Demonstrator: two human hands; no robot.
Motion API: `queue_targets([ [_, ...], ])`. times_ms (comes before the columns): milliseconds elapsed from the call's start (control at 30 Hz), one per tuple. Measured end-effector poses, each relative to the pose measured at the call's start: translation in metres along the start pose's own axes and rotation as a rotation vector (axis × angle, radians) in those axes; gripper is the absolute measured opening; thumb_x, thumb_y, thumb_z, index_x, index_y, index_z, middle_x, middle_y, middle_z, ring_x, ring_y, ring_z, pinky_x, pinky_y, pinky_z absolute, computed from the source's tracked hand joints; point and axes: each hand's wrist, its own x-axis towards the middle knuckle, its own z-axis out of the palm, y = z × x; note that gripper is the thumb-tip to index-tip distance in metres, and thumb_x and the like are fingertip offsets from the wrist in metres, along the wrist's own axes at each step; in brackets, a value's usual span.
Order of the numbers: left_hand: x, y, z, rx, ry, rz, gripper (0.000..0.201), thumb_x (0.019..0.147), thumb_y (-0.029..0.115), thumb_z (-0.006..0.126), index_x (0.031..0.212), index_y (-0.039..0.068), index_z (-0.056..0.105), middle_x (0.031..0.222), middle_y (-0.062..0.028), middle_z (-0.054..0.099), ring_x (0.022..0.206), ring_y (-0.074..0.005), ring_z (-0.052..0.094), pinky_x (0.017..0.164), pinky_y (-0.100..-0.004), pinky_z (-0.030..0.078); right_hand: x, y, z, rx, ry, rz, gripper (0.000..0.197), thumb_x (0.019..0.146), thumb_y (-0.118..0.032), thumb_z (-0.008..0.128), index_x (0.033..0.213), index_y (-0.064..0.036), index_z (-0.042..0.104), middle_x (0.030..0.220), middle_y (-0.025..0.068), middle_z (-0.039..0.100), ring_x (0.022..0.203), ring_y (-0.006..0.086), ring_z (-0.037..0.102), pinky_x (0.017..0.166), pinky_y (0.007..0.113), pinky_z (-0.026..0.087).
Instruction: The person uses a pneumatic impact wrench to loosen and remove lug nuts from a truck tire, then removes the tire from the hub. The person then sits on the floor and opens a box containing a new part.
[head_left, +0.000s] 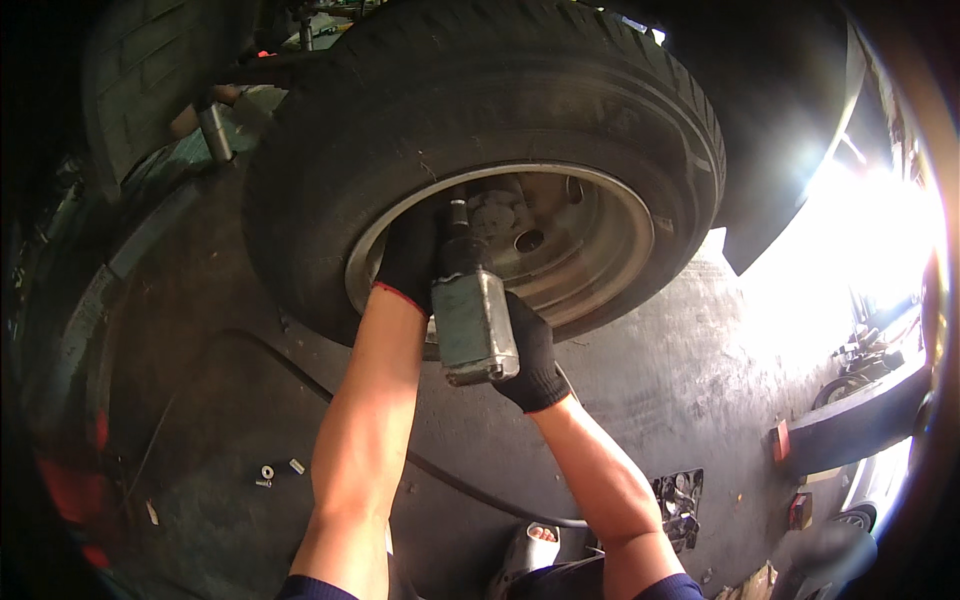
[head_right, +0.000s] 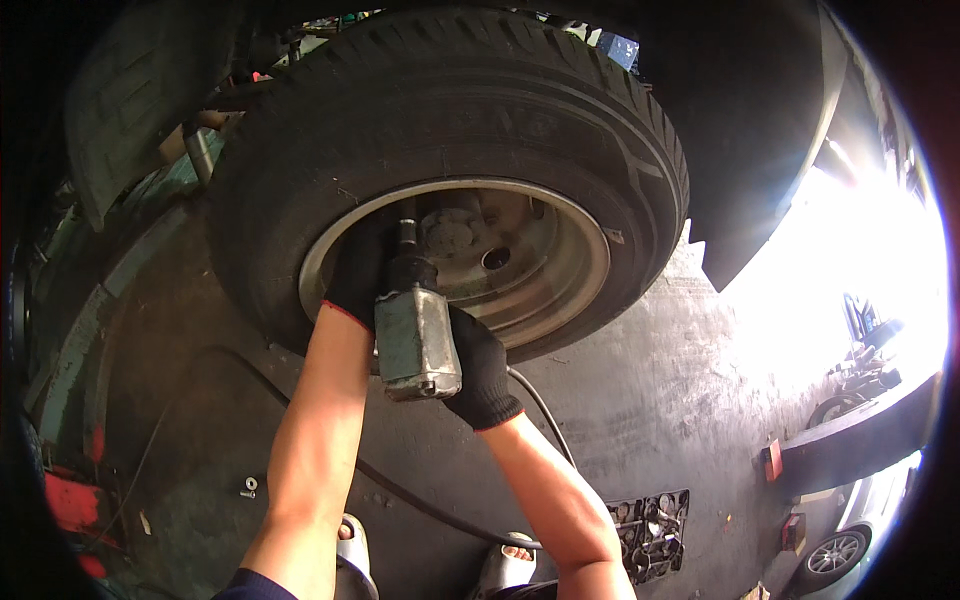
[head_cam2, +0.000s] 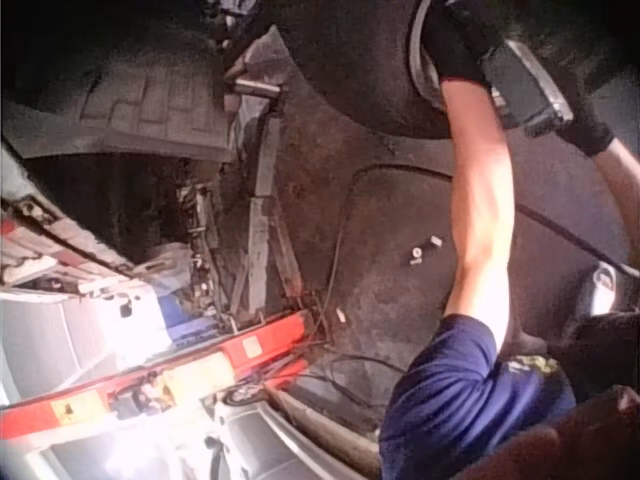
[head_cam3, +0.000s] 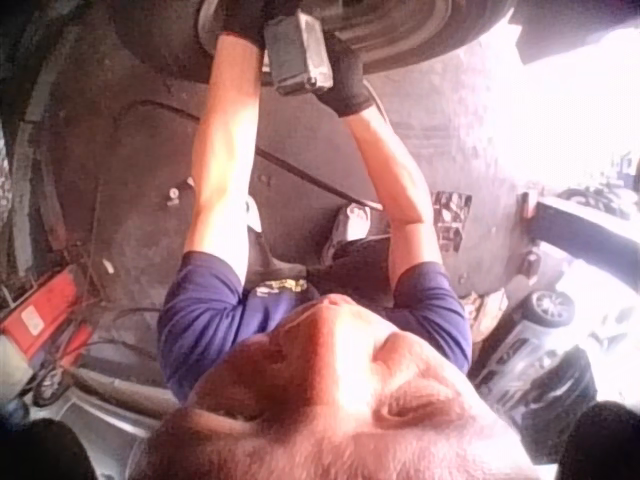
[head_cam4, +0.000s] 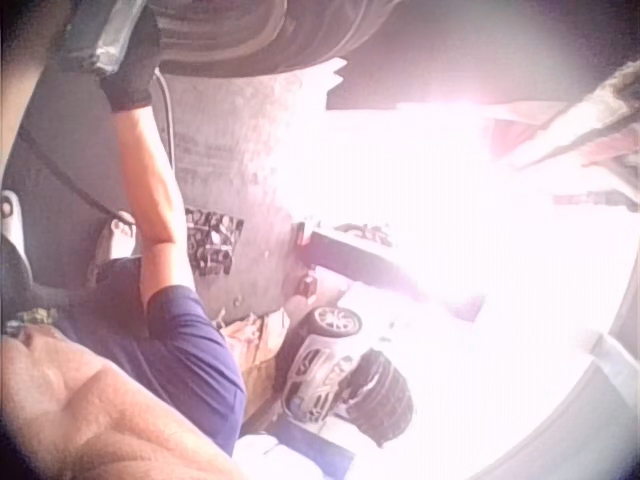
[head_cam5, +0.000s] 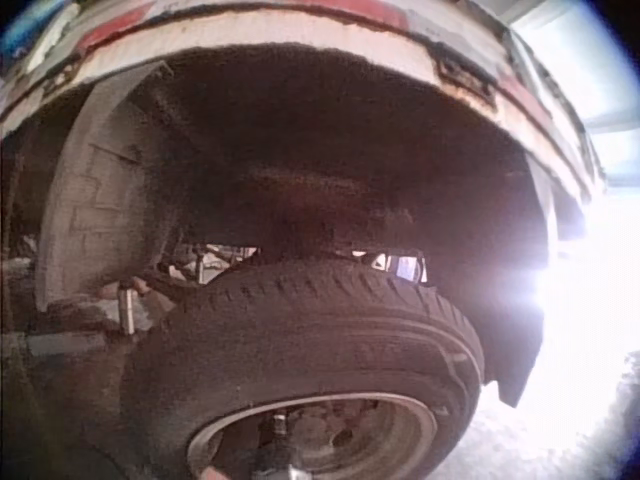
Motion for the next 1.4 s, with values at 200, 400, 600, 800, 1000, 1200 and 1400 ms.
queue_targets([
  [200,0.008,0.003,0.012,0.107,-0.141,-0.058,0.024,0.111,0.023,0.057,0.118,0.005,0.072,0.101,-0.0060,0.074,0.085,-0.0152,0.070,0.080,-0.0300,0.059,0.010,-0.002,-0.027,-0.031,-0.003,0.108,0.055,0.083,-0.021,0.085,0.132,-0.0028,0.068,0.114,0.0231,0.077,0.106,0.0439,0.075,0.087,0.047,0.061],
  [400,0.015,-0.014,0.012,-0.096,-0.272,-0.139,0.021,0.107,0.024,0.064,0.117,0.007,0.073,0.104,-0.0061,0.076,0.087,-0.0163,0.072,0.079,-0.0318,0.060,0.021,0.008,-0.039,-0.031,-0.046,0.177,0.058,0.080,-0.021,0.086,0.133,-0.0056,0.068,0.119,0.0230,0.076,0.109,0.0457,0.073,0.090,0.049,0.060],
  [600,0.006,-0.008,0.030,0.025,-0.165,-0.052,0.019,0.102,0.021,0.070,0.115,0.008,0.075,0.099,-0.0044,0.076,0.087,-0.0155,0.073,0.077,-0.0331,0.060,0.025,0.029,-0.023,0.077,0.014,0.117,0.058,0.084,-0.025,0.085,0.136,-0.0068,0.066,0.123,0.0237,0.075,0.115,0.0451,0.072,0.093,0.048,0.059],
  [800,0.013,0.005,0.052,0.315,-0.105,-0.134,0.021,0.102,0.020,0.063,0.111,0.006,0.075,0.097,-0.0041,0.076,0.087,-0.0143,0.073,0.076,-0.0344,0.061,0.023,0.036,0.002,0.254,0.028,0.162,0.060,0.088,-0.026,0.084,0.140,-0.0058,0.063,0.125,0.0244,0.075,0.118,0.0454,0.071,0.098,0.046,0.059],
  [1000,-0.042,-0.005,0.054,0.178,-0.147,-0.012,0.037,0.111,0.036,0.060,0.132,0.008,0.071,0.119,-0.0078,0.076,0.105,-0.0195,0.074,0.093,-0.0386,0.061,0.035,0.027,-0.046,-0.055,-0.009,0.133,0.053,0.086,-0.017,0.081,0.133,-0.0015,0.064,0.118,0.0242,0.076,0.109,0.0431,0.075,0.094,0.050,0.060],
  [1200,-0.086,-0.026,0.061,0.209,0.018,0.000,0.062,0.111,0.037,0.063,0.161,0.005,0.047,0.148,-0.0135,0.063,0.132,-0.0283,0.065,0.110,-0.0426,0.056,0.056,0.020,-0.087,-0.369,-0.148,0.198,0.048,0.074,-0.006,0.085,0.117,-0.0036,0.067,0.102,0.0219,0.076,0.102,0.0424,0.075,0.087,0.053,0.060],
  [1400,-0.106,-0.041,0.088,0.836,0.052,0.349,0.098,0.094,0.021,0.082,0.168,-0.008,0.026,0.162,-0.0242,0.044,0.140,-0.0324,0.058,0.108,-0.0393,0.058,0.044,0.025,-0.067,-0.103,-0.089,0.223,0.051,0.077,-0.005,0.084,0.125,-0.0021,0.066,0.112,0.0251,0.075,0.106,0.0413,0.076,0.090,0.051,0.061],
])
